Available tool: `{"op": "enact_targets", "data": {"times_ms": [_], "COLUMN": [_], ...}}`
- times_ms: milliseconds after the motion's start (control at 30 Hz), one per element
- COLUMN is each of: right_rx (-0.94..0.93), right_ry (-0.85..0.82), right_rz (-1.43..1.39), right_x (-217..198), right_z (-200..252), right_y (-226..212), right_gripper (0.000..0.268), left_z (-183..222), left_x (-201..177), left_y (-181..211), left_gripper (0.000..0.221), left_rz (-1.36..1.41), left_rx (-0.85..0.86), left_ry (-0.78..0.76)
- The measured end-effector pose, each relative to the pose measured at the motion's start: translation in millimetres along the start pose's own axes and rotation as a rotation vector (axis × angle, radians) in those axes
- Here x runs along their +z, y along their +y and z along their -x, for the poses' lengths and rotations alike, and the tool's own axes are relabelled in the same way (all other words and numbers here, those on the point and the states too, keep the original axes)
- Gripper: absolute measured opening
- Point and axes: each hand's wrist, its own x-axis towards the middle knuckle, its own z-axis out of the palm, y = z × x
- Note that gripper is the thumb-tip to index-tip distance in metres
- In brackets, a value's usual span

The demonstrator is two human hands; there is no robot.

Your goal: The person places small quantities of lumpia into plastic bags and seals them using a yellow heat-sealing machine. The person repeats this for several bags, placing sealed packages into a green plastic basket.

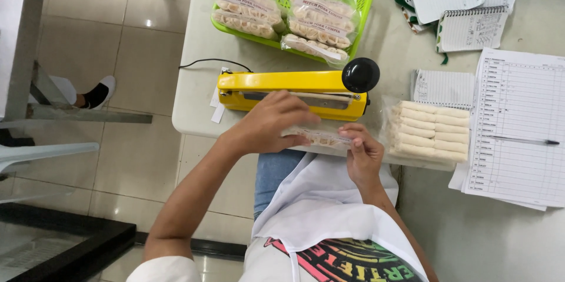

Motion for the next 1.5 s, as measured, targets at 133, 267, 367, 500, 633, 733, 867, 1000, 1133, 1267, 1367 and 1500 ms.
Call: {"op": "enact_targets", "data": {"times_ms": [133,267,367,500,633,733,867,1000,1133,1267,1367,1500], "right_rx": [0.021,0.082,0.17,0.338,0.007,-0.038,0.329,0.209,-0.177,-0.08,0.031,0.076], "right_ry": [-0.012,0.024,0.059,0.066,-0.09,-0.101,0.066,0.247,-0.15,-0.451,-0.454,-0.38], "right_rz": [-0.065,-0.105,-0.092,0.466,1.144,1.174,1.016,0.439,0.87,1.557,1.63,1.579], "right_x": [-7.8,-12.0,2.2,18.0,29.5,45.9,65.3,46.6,77.4,89.3,57.9,41.6], "right_z": [-1.8,-4.1,-18.2,-60.5,-83.7,-100.9,-112.7,-155.1,-171.8,-171.0,-164.6,-158.1], "right_y": [7.9,11.3,-13.1,-28.5,-16.2,-21.7,-43.0,-65.2,-120.3,-115.9,-72.8,-43.5], "right_gripper": [0.042,0.039,0.034,0.041,0.032,0.037,0.034,0.025,0.029,0.042,0.042,0.043], "left_z": [37.8,47.2,60.8,69.1,57.4,54.7,50.1,42.7,37.2,33.9,32.5,41.5], "left_x": [61.2,125.5,142.5,131.8,101.1,96.0,87.0,73.2,61.7,57.8,55.3,67.5], "left_y": [-32.4,-37.1,-29.0,-15.5,0.4,-4.7,-10.3,-4.1,2.3,1.8,3.0,-3.8], "left_gripper": [0.075,0.056,0.042,0.033,0.038,0.039,0.044,0.046,0.056,0.06,0.06,0.063], "left_rz": [0.646,0.975,0.952,1.174,1.182,1.178,1.217,1.206,1.207,1.216,1.215,1.209], "left_rx": [-0.26,-0.403,-0.626,-0.843,-1.015,-1.093,-1.184,-1.206,-1.245,-1.256,-1.272,-1.261], "left_ry": [0.27,0.284,0.331,0.321,0.439,0.465,0.431,0.414,0.365,0.342,0.334,0.302]}}
